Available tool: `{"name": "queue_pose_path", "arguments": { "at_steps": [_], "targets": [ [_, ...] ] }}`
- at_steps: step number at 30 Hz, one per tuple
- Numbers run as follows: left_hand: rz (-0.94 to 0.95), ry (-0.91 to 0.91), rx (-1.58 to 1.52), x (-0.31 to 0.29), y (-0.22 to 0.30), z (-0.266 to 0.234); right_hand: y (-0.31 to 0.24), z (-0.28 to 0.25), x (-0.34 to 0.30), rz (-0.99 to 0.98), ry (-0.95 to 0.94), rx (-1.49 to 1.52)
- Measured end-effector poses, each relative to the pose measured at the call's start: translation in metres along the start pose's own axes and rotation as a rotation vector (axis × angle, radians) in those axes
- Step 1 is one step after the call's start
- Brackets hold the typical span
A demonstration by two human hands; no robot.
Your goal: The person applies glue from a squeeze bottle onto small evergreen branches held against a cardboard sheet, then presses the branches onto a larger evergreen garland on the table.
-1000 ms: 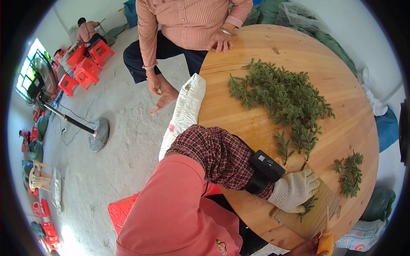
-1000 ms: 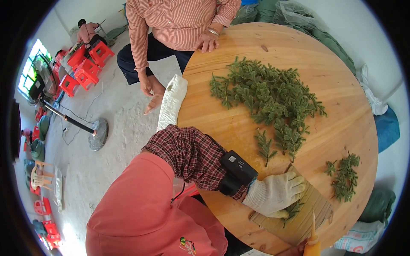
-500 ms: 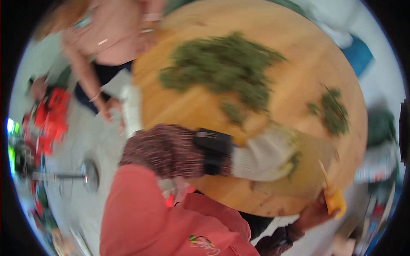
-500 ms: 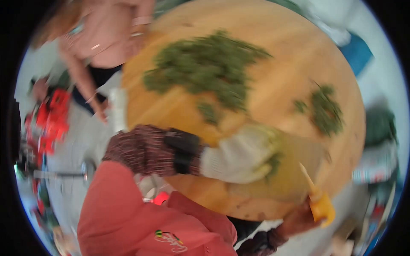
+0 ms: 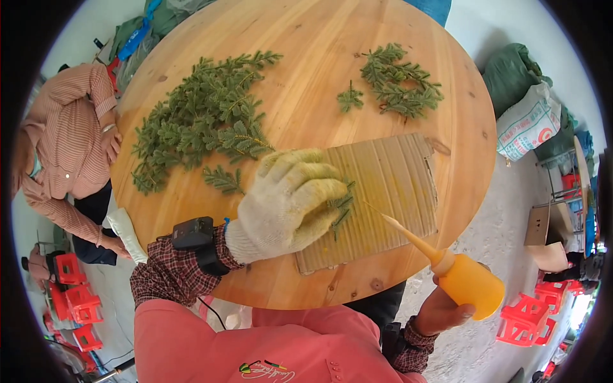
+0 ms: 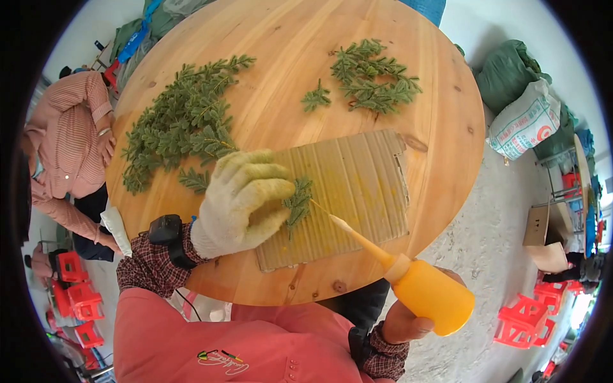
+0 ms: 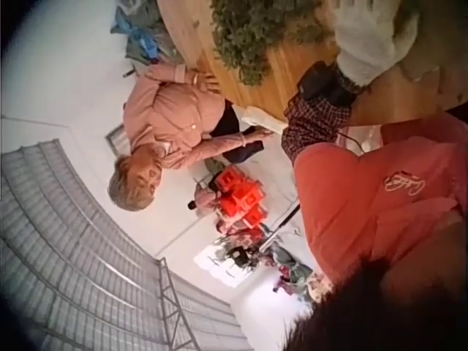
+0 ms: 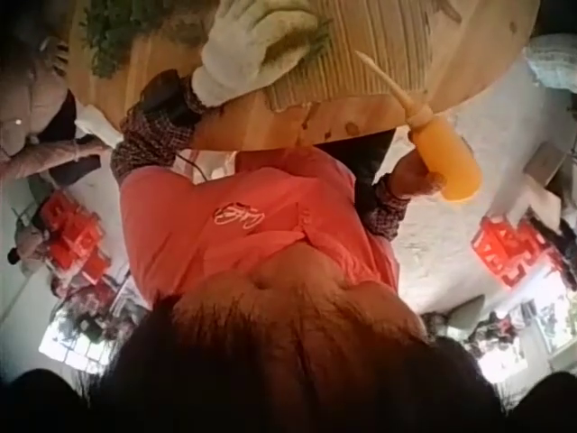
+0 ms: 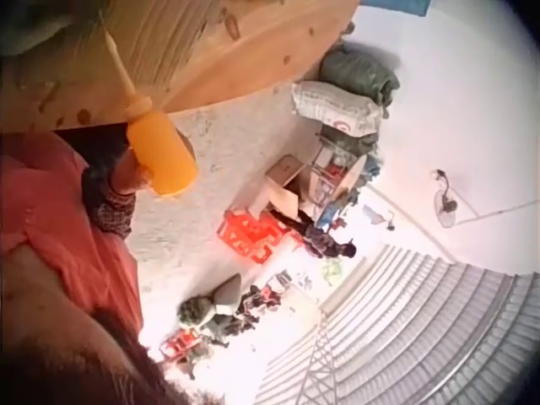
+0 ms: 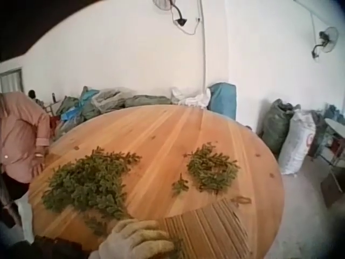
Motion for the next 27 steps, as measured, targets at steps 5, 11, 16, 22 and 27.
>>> {"name": "queue_pose_path", "arguments": {
  "at_steps": [5,11,16,22,27],
  "targets": [
    [-0.052,-0.167,0.079,-0.002,0.005,0.011,-0.011,0.012,-0.002,-0.077,-0.049,-0.071],
    [-0.146,-0.249,0.149,-0.011,-0.001,0.024,-0.04,0.027,-0.006,-0.235,-0.239,-0.264],
    [-0.16,-0.281,0.15,-0.018,-0.005,0.03,-0.048,0.04,-0.02,-0.217,-0.283,-0.151],
    [-0.182,-0.293,0.145,-0.025,-0.002,0.034,-0.062,0.052,-0.022,-0.273,-0.358,-0.246],
    [-0.174,-0.302,0.173,-0.028,0.0,0.039,-0.057,0.046,-0.03,-0.366,-0.221,-0.362]
  ]
}}
Point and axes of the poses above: each hand's wrist, its own x-axis towards the middle knuckle, its own z-axis out of the palm, y = z × x, the point moved 7 cm from there along x, towards the middle knuckle, and after that the axes turned 9 degrees about -z, right-handed, at the moved point
